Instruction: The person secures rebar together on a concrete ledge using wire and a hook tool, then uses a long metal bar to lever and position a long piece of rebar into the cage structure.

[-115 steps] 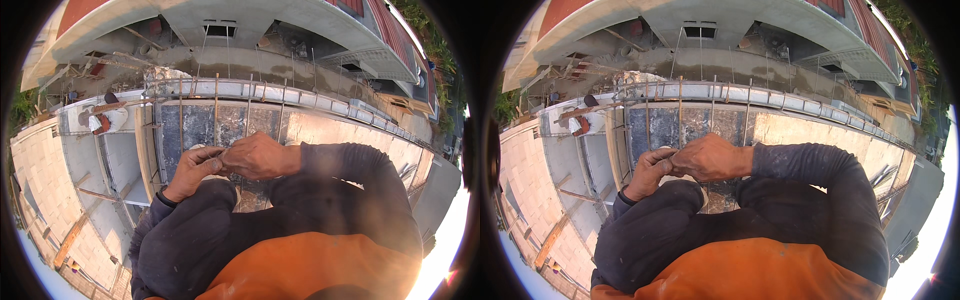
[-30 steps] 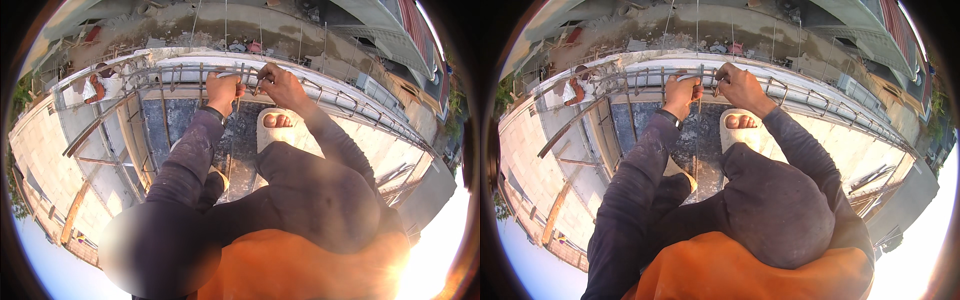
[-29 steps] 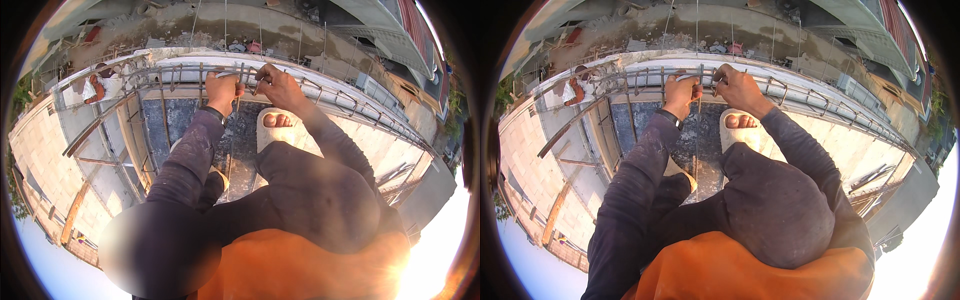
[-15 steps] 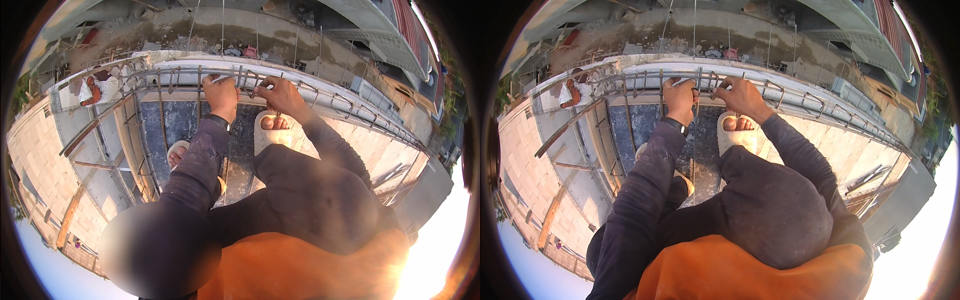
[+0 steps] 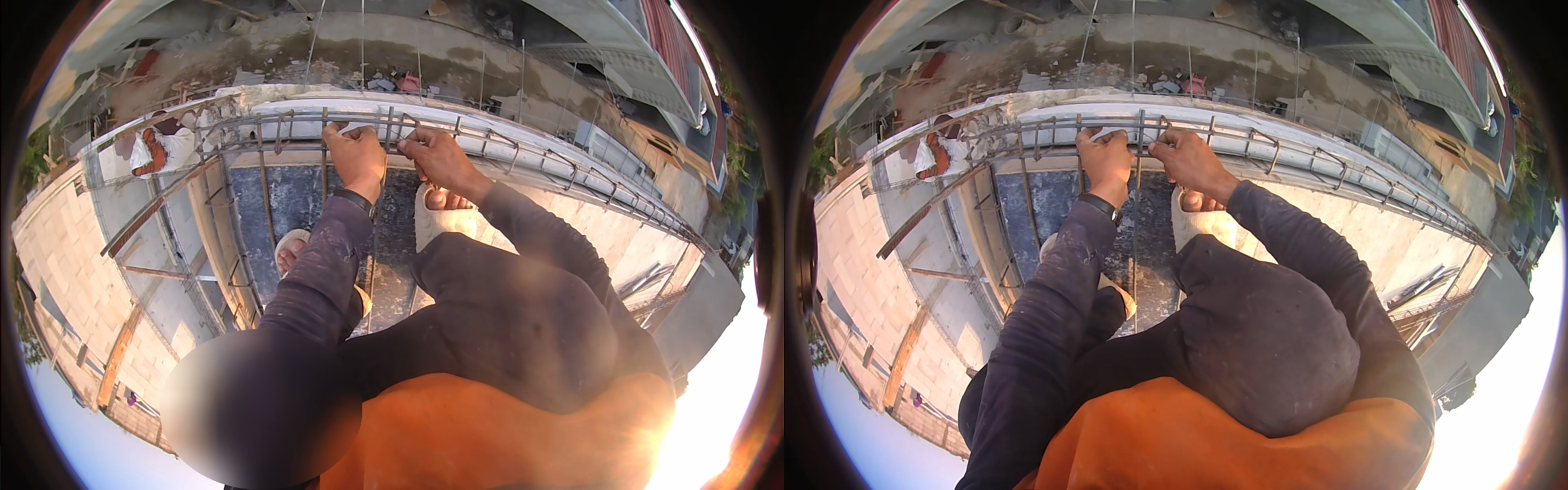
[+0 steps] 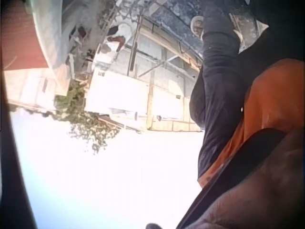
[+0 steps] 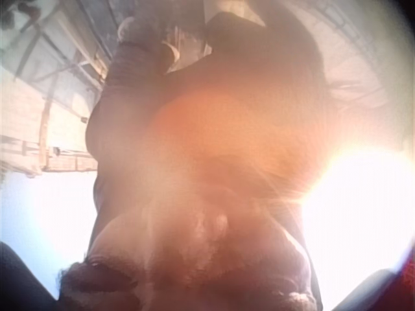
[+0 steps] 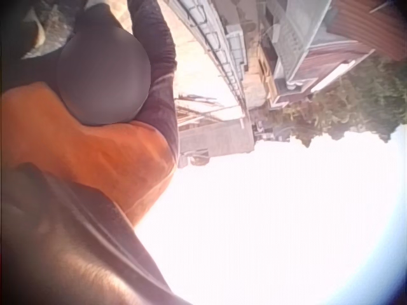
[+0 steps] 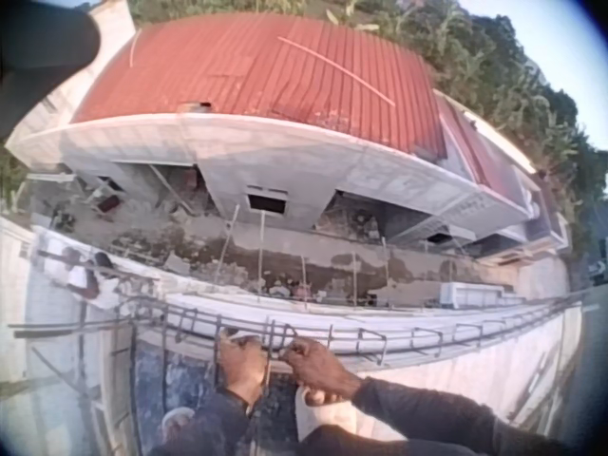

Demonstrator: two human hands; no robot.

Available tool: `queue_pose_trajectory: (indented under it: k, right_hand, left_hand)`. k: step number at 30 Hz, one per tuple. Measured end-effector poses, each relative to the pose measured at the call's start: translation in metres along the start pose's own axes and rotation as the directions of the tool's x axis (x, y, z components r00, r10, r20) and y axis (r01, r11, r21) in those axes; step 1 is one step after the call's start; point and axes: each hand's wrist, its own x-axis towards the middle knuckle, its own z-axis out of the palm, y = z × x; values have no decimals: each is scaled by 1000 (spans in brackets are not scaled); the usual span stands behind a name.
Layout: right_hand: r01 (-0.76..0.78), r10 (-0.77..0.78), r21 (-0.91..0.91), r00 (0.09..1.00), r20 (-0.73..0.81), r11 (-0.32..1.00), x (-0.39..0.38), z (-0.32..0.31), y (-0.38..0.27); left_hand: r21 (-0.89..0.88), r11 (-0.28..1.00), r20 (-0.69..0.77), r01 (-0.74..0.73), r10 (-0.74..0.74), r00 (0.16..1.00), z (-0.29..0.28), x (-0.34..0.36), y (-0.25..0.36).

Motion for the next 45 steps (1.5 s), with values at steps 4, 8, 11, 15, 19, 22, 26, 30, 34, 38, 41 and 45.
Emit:
queue_pose_trajectory:
  k: [4, 8, 11, 15, 19, 22, 26, 30, 34, 38, 41, 45]
  right_hand:
    - [-25, 36, 237, 998, -42, 971, -6, 14, 2]
    - [26, -5, 396, 999, -54, 918, -5, 26, 7]
    - [10, 18, 496, 998, -52, 868, -2, 20, 5]
    - [34, 22, 571, 996, -92, 820, -2, 31, 9]
    - [82, 1, 510, 987, -159, 856, -5, 34, 9]
    - [78, -3, 495, 989, -150, 865, -5, 32, 9]
    - [96, -29, 504, 990, -139, 858, -1, 30, 17]
    - [37, 31, 646, 995, -95, 763, -3, 29, 13]
    - [-116, 125, 770, 991, 47, 627, -10, 17, 0]
    - [-206, 87, 749, 977, 196, 629, -1, -3, 3]
    - [-246, 115, 570, 960, 256, 784, 14, -29, -5]
    - [470, -383, -725, 874, 299, 505, 28, -50, -53]
  left_hand:
    - [-87, 990, 29, 112, -110, 994, 0, -12, 15]
    - [-87, 984, 71, 155, -149, 986, 0, -12, 19]
    - [-54, 973, 110, 223, -216, 970, -5, -9, 23]
    - [-21, 975, 177, 221, -214, 961, -12, -1, 26]
    - [75, 964, 255, 256, -267, 929, -19, 1, 30]
    - [95, 957, 280, 275, -291, 915, -24, 4, 33]
    - [81, 952, 286, 295, -305, 908, -26, 2, 33]
    - [51, 957, 210, 285, -289, 934, -19, -7, 33]
    - [20, 991, 173, 134, -135, 976, -12, -20, 20]
    - [79, 993, 155, -86, 73, 985, -6, -22, 2]
    - [125, 971, 148, -204, 185, 972, -3, -25, -4]
    - [168, 946, 109, -278, 263, 959, -5, -26, -11]
